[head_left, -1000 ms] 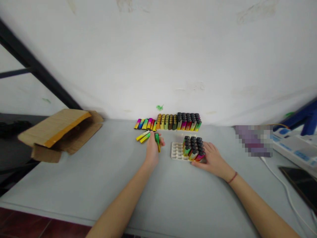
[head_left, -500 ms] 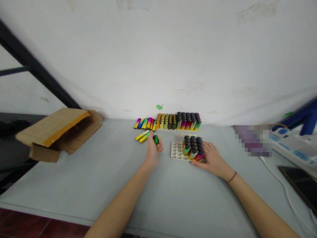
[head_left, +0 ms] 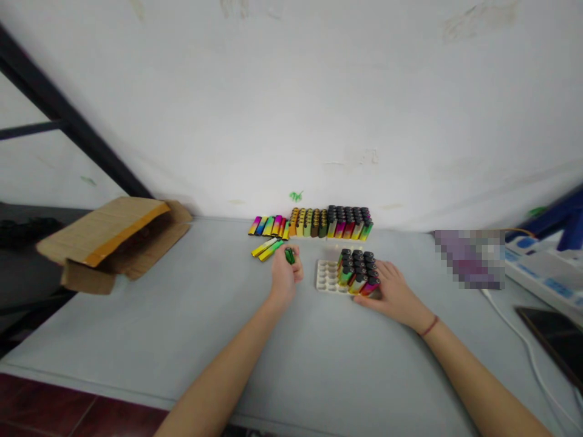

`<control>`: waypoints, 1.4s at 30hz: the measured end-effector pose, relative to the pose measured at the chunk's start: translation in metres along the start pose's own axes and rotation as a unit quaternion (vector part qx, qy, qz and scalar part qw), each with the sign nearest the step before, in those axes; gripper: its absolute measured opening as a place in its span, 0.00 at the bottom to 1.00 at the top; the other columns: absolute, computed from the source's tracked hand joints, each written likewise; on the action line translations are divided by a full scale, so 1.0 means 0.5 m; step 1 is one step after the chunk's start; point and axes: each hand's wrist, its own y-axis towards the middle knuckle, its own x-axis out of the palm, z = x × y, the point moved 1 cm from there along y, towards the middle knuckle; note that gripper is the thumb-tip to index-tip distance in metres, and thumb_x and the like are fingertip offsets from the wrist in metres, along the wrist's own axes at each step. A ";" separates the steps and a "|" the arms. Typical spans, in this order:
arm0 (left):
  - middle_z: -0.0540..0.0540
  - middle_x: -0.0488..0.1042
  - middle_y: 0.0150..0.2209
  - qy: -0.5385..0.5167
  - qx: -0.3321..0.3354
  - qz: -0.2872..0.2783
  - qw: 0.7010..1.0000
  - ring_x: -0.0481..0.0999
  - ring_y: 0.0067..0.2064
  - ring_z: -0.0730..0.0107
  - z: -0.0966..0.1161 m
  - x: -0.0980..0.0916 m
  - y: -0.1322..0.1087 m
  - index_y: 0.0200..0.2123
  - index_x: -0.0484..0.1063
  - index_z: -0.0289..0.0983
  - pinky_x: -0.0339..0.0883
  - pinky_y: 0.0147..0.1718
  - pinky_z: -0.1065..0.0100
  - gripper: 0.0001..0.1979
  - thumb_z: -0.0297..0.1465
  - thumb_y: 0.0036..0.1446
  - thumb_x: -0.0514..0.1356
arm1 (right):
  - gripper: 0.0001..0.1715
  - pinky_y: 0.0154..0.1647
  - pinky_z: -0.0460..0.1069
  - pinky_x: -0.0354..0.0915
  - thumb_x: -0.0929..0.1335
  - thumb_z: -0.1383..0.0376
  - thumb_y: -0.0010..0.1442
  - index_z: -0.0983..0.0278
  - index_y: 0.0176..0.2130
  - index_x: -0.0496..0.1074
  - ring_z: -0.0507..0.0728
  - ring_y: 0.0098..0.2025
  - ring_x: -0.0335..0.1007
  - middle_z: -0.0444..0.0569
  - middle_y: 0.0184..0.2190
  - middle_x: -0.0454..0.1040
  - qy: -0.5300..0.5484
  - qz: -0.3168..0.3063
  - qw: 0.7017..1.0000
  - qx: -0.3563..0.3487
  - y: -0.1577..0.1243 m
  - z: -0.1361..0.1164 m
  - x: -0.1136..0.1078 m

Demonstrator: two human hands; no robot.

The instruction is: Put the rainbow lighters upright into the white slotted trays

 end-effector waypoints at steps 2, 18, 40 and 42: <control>0.61 0.44 0.13 0.007 0.002 -0.002 1.000 0.41 0.13 0.81 -0.004 0.000 -0.001 0.25 0.56 0.41 0.37 0.13 0.77 0.15 0.43 0.58 0.50 | 0.44 0.60 0.68 0.57 0.66 0.38 0.57 0.64 0.60 0.64 0.71 0.58 0.63 0.63 0.57 0.70 0.000 0.001 1.000 0.001 0.000 0.000 0.000; 0.51 0.72 0.26 0.174 0.179 -0.191 0.949 0.69 0.27 0.70 -0.048 0.005 -0.045 0.38 0.65 0.40 0.65 0.30 0.68 0.11 0.42 0.60 0.56 | 0.43 0.60 0.68 0.57 0.67 0.39 0.57 0.63 0.60 0.64 0.72 0.58 0.63 0.63 0.57 0.69 0.011 0.003 1.000 0.006 0.002 -0.005 -0.005; 0.43 0.80 0.41 0.467 0.418 -0.268 0.731 0.77 0.44 0.62 -0.061 0.000 -0.039 0.45 0.72 0.38 0.65 0.48 0.59 0.11 0.35 0.61 0.61 | 0.43 0.60 0.68 0.58 0.67 0.40 0.57 0.66 0.59 0.64 0.71 0.59 0.63 0.64 0.57 0.69 0.007 0.005 1.000 -0.003 0.001 -0.003 -0.001; 0.44 0.80 0.41 0.473 0.425 -0.275 0.721 0.77 0.44 0.63 -0.061 0.000 -0.039 0.44 0.73 0.39 0.65 0.48 0.60 0.10 0.35 0.61 0.61 | 0.43 0.60 0.68 0.58 0.67 0.40 0.57 0.65 0.59 0.64 0.71 0.59 0.63 0.64 0.57 0.69 0.009 0.006 1.000 -0.004 0.001 -0.003 -0.001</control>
